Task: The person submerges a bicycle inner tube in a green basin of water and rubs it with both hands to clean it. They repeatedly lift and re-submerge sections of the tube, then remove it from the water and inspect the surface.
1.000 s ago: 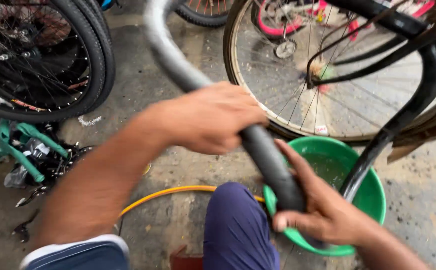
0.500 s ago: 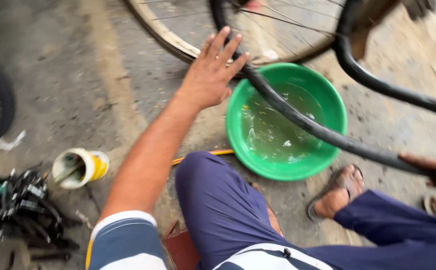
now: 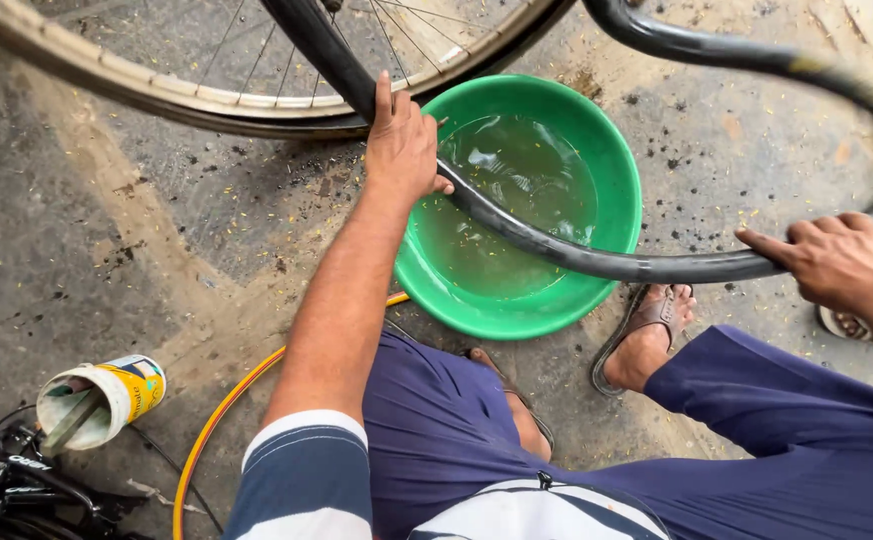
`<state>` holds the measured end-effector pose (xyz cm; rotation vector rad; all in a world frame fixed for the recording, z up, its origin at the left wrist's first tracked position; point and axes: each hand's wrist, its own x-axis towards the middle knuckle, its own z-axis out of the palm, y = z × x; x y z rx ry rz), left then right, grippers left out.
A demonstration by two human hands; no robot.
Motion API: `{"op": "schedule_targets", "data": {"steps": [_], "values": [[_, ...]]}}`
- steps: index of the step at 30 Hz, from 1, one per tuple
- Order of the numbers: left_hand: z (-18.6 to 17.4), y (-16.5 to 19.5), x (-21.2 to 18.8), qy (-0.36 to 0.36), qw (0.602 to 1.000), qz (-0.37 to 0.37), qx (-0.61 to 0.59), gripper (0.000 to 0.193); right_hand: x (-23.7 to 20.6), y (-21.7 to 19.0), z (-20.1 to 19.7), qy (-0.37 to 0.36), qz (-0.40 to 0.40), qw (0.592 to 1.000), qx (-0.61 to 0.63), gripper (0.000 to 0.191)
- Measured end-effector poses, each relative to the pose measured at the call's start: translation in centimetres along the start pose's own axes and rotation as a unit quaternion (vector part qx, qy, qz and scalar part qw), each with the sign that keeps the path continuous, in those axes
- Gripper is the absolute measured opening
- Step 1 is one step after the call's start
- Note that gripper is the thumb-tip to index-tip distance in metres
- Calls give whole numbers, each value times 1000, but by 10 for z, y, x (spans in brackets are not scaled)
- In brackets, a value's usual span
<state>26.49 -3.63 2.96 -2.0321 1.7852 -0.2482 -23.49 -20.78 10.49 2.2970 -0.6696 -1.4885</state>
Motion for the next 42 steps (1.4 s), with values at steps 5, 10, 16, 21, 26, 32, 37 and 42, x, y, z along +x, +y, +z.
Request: {"op": "schedule_targets", "data": {"steps": [5, 10, 16, 21, 26, 32, 37, 42], "values": [[13, 13, -9, 17, 999, -25, 25, 102, 13, -33, -28, 105, -72, 992, 4, 69], [20, 23, -4, 5, 998, -37, 47, 102, 21, -91, -71, 156, -206, 959, 119, 79], [10, 25, -1, -57, 995, -36, 73, 106, 31, -134, -103, 52, -161, 960, 223, 72], [6, 41, -7, -72, 992, 4, 106, 85, 45, -137, -109, 76, -113, 965, 225, 61], [28, 62, 13, -33, 990, -72, 116, 57, 67, -156, -124, 50, -89, 973, 206, 59], [63, 70, 27, 0, 982, -112, 151, 30, 85, -173, -132, 59, -66, 971, 221, 60], [68, 73, 39, 17, 979, -106, 176, 26, 97, -179, -125, 61, -64, 970, 225, 61], [66, 75, 46, 24, 975, -126, 183, 25, 109, -191, -119, 56, -57, 971, 226, 59]]}}
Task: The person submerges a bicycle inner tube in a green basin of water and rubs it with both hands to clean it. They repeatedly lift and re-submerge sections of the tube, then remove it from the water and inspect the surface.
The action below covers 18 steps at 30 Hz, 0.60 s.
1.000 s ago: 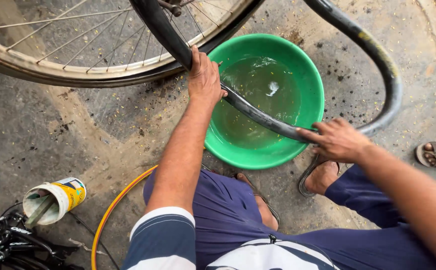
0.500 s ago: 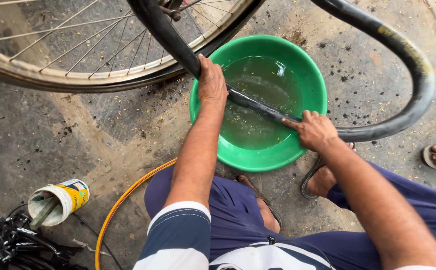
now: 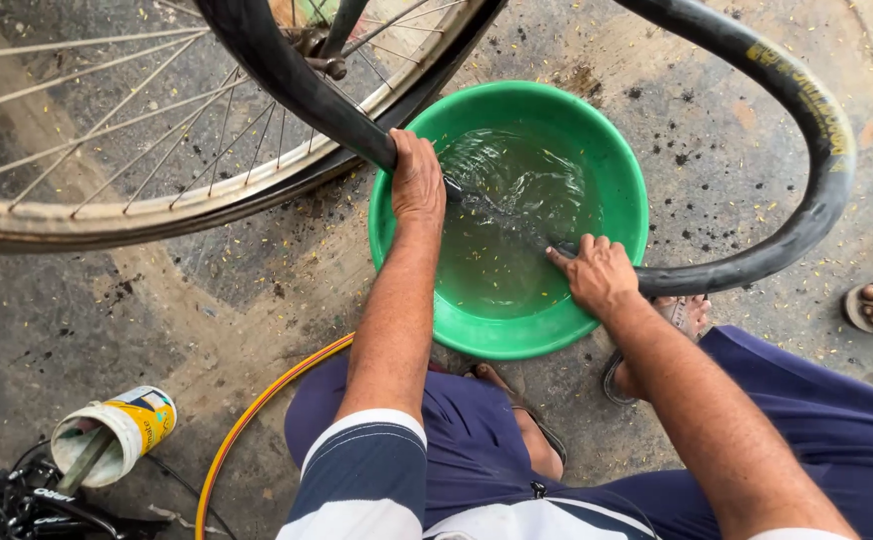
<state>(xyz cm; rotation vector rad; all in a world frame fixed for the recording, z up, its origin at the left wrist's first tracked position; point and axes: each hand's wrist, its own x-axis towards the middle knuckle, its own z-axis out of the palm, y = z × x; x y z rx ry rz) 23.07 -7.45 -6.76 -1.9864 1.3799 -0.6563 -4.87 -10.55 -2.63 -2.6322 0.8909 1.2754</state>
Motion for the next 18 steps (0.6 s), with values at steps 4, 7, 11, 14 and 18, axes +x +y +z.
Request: {"op": "schedule_targets", "data": {"steps": [4, 7, 11, 14, 18], "values": [[-1, 2, 2, 8, 1000, 7, 1, 24, 7, -3, 5, 23, 0, 1000, 8, 58], [-1, 2, 5, 9, 1000, 16, 7, 23, 10, -2, 5, 29, -7, 999, 17, 57], [-3, -2, 8, 16, 1000, 15, 10, 23, 10, -1, 1, 23, -8, 1000, 8, 60], [-5, -3, 7, 13, 1000, 28, 7, 23, 9, 0, -1, 20, -9, 1000, 5, 58], [-7, -2, 4, 30, 999, 22, 9, 26, 8, 0, -2, 12, -11, 1000, -4, 58]]}}
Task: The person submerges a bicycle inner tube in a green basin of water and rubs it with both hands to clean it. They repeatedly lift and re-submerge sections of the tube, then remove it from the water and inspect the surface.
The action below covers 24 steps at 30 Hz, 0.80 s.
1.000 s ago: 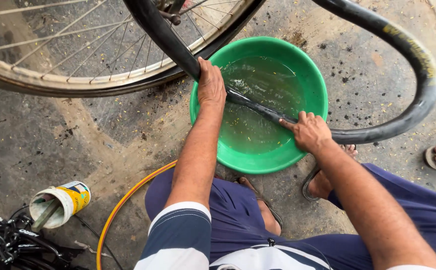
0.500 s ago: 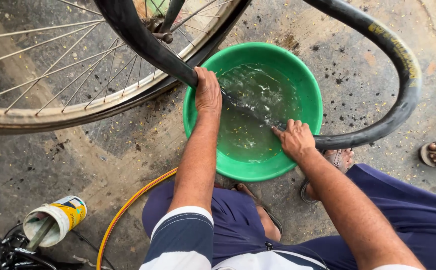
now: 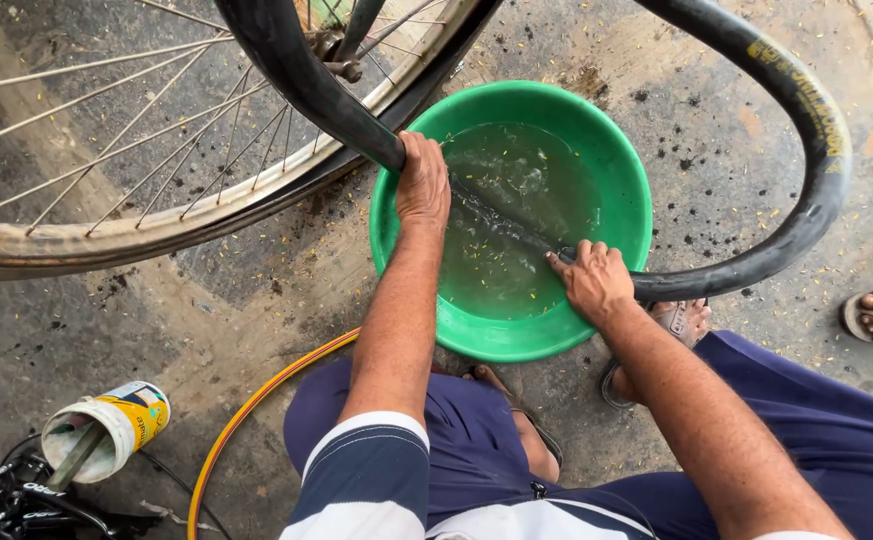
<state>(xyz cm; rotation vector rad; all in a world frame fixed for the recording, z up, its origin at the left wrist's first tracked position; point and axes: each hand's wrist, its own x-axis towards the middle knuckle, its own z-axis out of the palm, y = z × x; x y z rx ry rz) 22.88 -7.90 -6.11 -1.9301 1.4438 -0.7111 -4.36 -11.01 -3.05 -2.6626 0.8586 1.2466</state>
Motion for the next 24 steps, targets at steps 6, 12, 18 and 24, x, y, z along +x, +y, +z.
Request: {"op": "schedule_targets", "data": {"steps": [6, 12, 18, 24], "values": [[0, 0, -1, -18, 1000, -2, -3, 24, -1, -1, 2, -4, 0, 1000, -11, 59], [-1, 1, -3, -15, 1000, -5, -7, 26, -2, -1, 6, 4, -2, 1000, -14, 59], [0, 1, -5, -20, 1000, 11, -7, 27, -4, -3, 6, 1, 3, 1000, 6, 59], [-1, 1, -5, -13, 1000, 7, -8, 29, -5, -3, 6, 7, 2, 1000, 5, 60]]}}
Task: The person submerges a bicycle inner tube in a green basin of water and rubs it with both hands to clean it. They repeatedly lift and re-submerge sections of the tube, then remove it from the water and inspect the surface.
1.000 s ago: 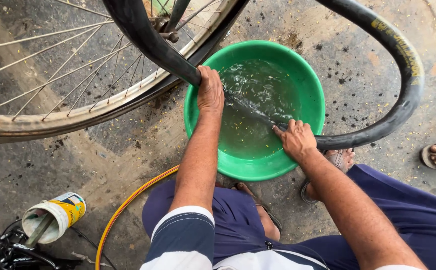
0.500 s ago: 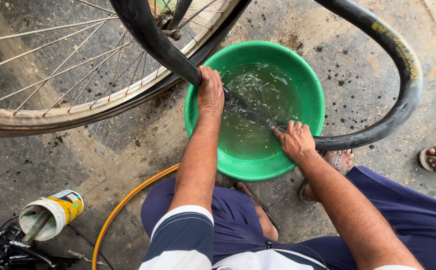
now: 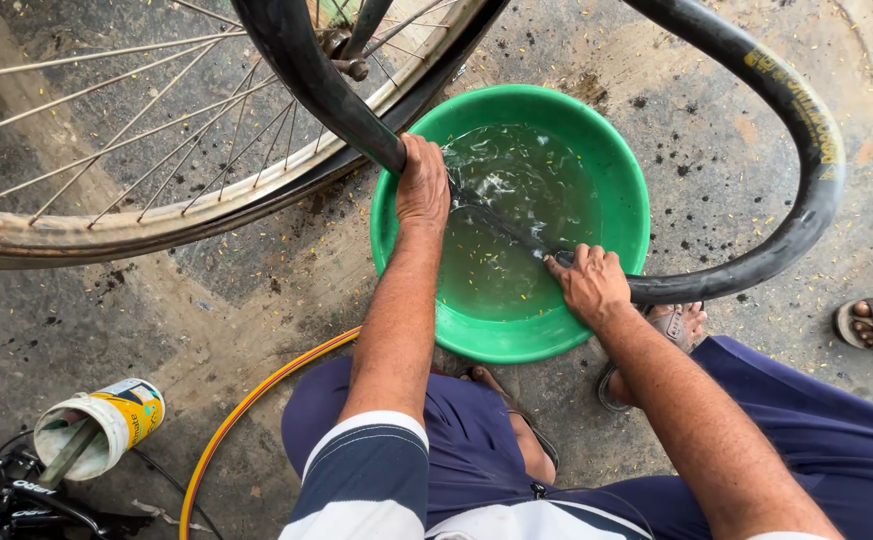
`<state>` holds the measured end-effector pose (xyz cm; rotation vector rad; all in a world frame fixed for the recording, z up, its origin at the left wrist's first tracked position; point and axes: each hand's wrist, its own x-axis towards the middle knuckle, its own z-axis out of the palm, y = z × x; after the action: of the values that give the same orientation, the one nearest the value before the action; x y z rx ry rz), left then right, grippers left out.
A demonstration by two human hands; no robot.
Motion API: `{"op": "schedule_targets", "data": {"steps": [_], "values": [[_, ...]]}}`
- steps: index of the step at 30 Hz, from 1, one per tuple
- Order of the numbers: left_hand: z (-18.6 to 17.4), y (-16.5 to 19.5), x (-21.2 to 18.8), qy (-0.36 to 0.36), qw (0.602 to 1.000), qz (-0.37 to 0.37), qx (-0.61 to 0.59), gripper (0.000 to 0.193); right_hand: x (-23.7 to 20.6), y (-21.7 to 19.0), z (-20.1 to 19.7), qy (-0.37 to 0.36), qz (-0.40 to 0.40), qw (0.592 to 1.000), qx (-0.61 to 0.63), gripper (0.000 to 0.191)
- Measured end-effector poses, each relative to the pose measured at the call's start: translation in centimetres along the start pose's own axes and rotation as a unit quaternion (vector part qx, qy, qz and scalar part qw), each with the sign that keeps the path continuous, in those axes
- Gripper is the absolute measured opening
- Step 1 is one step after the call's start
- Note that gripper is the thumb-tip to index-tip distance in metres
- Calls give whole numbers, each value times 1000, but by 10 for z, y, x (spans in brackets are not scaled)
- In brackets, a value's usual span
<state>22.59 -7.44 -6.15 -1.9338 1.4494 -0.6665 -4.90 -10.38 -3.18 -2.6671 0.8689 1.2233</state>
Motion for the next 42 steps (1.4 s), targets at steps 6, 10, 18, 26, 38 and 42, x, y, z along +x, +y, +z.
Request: {"op": "schedule_targets", "data": {"steps": [6, 10, 18, 26, 38, 42], "values": [[-2, 0, -1, -5, 1000, 5, 6, 28, -1, -1, 3, -2, 0, 1000, -2, 60], [-2, 0, -2, -5, 1000, 4, 10, 25, -1, -1, 4, -3, -2, 1000, -12, 58], [1, 3, -3, -11, 1000, 14, 16, 26, -1, -3, 3, -18, 1, 1000, -23, 55], [4, 4, -8, -6, 1000, 15, 11, 33, -3, -3, 0, -19, 5, 999, -27, 58], [-34, -45, -22, 2, 979, -63, -194, 98, -15, 5, -8, 47, 9, 999, -25, 61], [-44, -24, -23, 15, 997, -2, -80, 66, -20, 3, -14, 107, -2, 994, -14, 64]]}}
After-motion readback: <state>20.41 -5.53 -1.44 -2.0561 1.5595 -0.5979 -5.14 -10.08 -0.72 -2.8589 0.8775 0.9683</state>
